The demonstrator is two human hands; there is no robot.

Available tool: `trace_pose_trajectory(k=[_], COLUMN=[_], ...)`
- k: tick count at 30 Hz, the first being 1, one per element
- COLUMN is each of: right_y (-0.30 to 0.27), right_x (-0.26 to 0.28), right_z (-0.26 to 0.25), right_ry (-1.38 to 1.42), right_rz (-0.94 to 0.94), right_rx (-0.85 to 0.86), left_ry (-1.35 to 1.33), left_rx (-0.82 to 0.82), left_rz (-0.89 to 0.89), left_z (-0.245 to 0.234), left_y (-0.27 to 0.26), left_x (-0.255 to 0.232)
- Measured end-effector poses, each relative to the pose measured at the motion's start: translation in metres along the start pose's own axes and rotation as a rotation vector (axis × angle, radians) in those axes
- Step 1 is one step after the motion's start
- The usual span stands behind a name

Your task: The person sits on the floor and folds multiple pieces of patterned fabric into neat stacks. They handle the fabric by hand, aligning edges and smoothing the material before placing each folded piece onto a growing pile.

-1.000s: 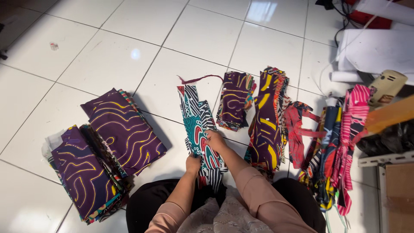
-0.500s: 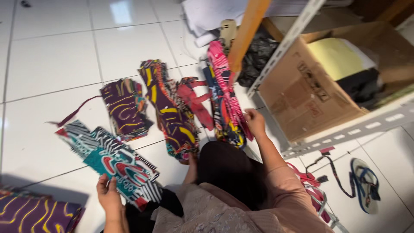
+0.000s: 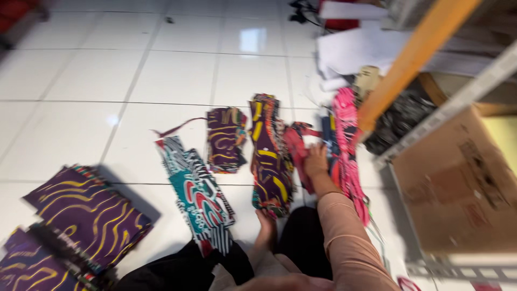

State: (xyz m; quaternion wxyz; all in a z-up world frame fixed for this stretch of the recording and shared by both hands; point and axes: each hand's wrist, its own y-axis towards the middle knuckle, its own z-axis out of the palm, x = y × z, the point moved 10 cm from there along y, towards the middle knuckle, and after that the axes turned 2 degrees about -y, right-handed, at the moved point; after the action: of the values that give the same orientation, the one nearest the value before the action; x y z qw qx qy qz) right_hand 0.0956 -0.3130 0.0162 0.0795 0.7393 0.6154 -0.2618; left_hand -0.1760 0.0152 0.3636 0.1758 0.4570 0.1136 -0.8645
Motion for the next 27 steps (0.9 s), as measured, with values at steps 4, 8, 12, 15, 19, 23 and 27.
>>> trace_pose_trajectory(k=[4, 8, 12, 15, 19, 23, 27], right_y=[0.015, 0.020, 0.007, -0.016, -0.038, -0.067, -0.090], right_x=[-0.001, -0.018, -0.057, -0.103, -0.136, -0.151, -0.167], right_z=[0.017, -0.003, -0.051, -0.080, -0.115, -0.176, -0.207], right_ry=[-0.052, 0.238, 0.592, 0.948, 0.954, 0.817, 0.984], right_rz=[-0.040, 0.065, 0.114, 0.195, 0.280, 0.275, 0.247], right_rx=[0.202, -0.088, -0.515, -0.702, -0.608, -0.805, -0.942], left_ry=[0.084, 0.107, 0.107, 0.128, 0.176, 0.217, 0.278], left_rx=[-0.011, 0.025, 0.070, 0.072, 0.046, -0.036, -0.134], left_rz=[-0.053, -0.111, -0.145, -0.125, -0.095, -0.026, 0.073], left_z=[-0.012, -0.016, -0.011, -0.007, -0.002, -0.003, 0.000], left_y=[0.007, 0.024, 0.031, 0.028, 0.021, -0.003, -0.035], left_x=[0.006, 0.030, 0.051, 0.055, 0.056, 0.044, 0.015])
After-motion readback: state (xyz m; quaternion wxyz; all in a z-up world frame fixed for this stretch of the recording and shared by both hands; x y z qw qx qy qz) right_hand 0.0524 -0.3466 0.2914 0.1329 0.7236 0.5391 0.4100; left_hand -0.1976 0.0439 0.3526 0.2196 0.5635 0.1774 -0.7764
